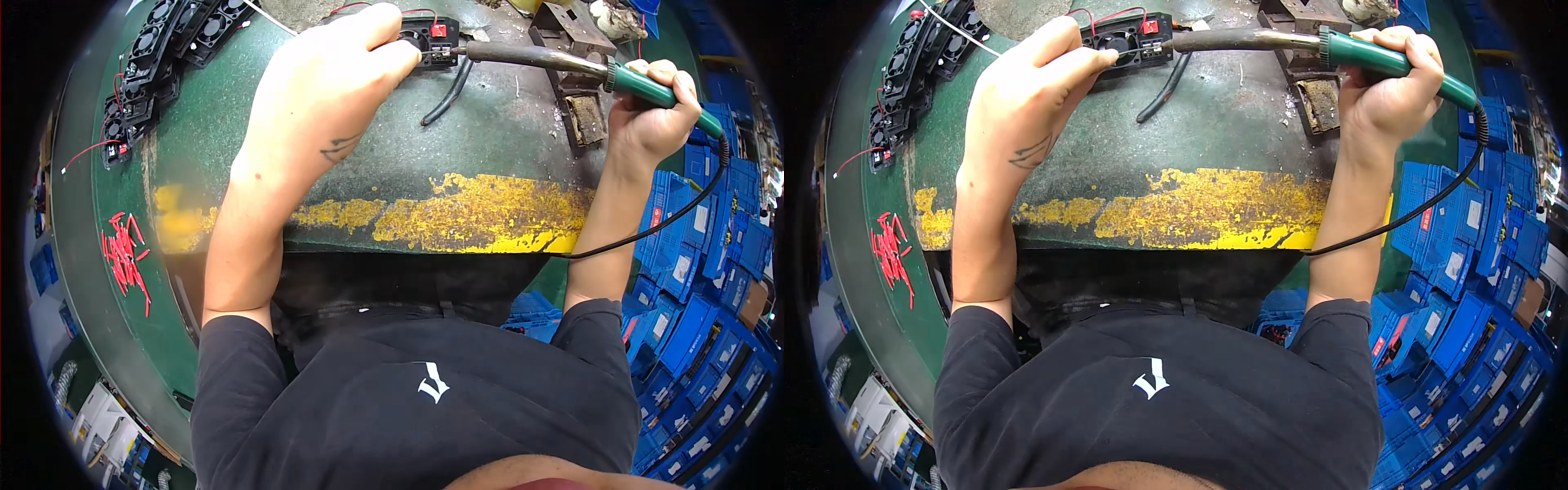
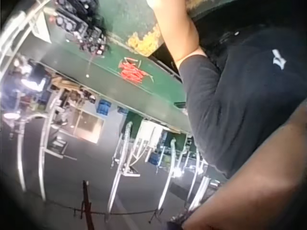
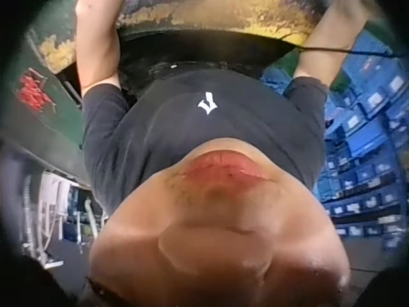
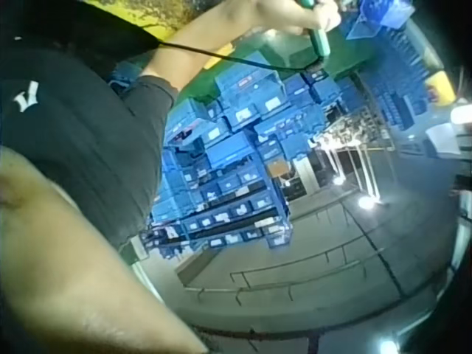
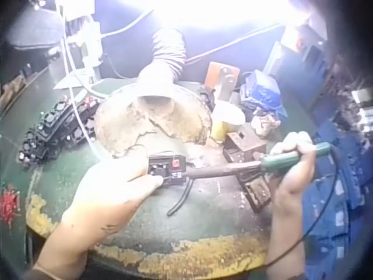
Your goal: Soldering wires onto a small electronic cooling fan assembly.
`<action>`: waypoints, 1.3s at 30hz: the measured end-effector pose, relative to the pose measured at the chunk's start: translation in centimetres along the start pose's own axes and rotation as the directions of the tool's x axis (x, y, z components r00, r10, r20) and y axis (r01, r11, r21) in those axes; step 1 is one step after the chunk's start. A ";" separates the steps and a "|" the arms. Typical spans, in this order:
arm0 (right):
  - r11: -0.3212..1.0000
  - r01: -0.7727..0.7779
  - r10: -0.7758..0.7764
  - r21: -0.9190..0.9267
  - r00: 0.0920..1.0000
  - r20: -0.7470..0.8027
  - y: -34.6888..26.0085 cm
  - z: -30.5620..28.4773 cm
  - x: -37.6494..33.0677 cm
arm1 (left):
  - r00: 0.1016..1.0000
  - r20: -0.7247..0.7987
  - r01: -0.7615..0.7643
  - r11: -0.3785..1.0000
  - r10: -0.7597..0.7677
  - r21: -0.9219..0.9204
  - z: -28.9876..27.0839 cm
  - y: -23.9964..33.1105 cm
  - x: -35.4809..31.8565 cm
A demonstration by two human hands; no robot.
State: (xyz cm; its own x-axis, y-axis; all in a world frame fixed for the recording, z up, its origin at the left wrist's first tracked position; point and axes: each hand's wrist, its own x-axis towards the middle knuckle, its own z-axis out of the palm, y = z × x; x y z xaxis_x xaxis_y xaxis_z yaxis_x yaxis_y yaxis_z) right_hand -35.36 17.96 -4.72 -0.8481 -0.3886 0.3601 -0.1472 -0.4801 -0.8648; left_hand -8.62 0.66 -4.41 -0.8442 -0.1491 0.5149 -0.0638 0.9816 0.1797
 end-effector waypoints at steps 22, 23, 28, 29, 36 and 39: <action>0.999 0.022 -0.022 -0.025 1.000 0.004 -0.1 0.4 -0.2 | 1.000 0.023 0.009 0.999 -0.010 0.047 0.1 0.1 0.0; 0.999 0.024 -0.023 -0.023 1.000 0.015 0.0 0.3 -0.2 | 1.000 0.022 0.008 0.999 -0.009 0.045 0.1 0.2 0.0; 0.999 0.026 -0.025 -0.027 0.998 0.050 -0.1 0.1 -0.3 | 1.000 0.027 0.008 0.998 -0.009 0.060 0.1 0.1 0.0; 1.000 0.027 -0.026 -0.015 0.998 0.060 -0.1 0.1 -0.2 | 1.000 0.027 0.008 0.998 -0.010 0.060 0.1 0.1 -0.1; 0.999 0.040 -0.039 -0.009 0.998 0.044 0.0 0.2 -0.2 | 1.000 0.018 0.022 0.999 -0.023 0.046 0.2 0.2 0.0; 0.999 0.047 -0.047 0.008 0.999 0.023 0.2 0.1 -0.1 | 1.000 0.017 0.019 0.999 -0.020 0.050 0.3 0.1 0.0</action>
State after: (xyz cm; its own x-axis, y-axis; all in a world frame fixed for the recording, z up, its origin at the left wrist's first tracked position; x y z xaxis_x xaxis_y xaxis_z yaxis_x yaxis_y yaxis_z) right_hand -35.28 17.84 -4.86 -0.8283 -0.3837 0.4083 -0.1826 -0.5040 -0.8442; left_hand -8.80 0.79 -4.62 -0.8518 -0.1664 0.4968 -0.1061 0.9834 0.1474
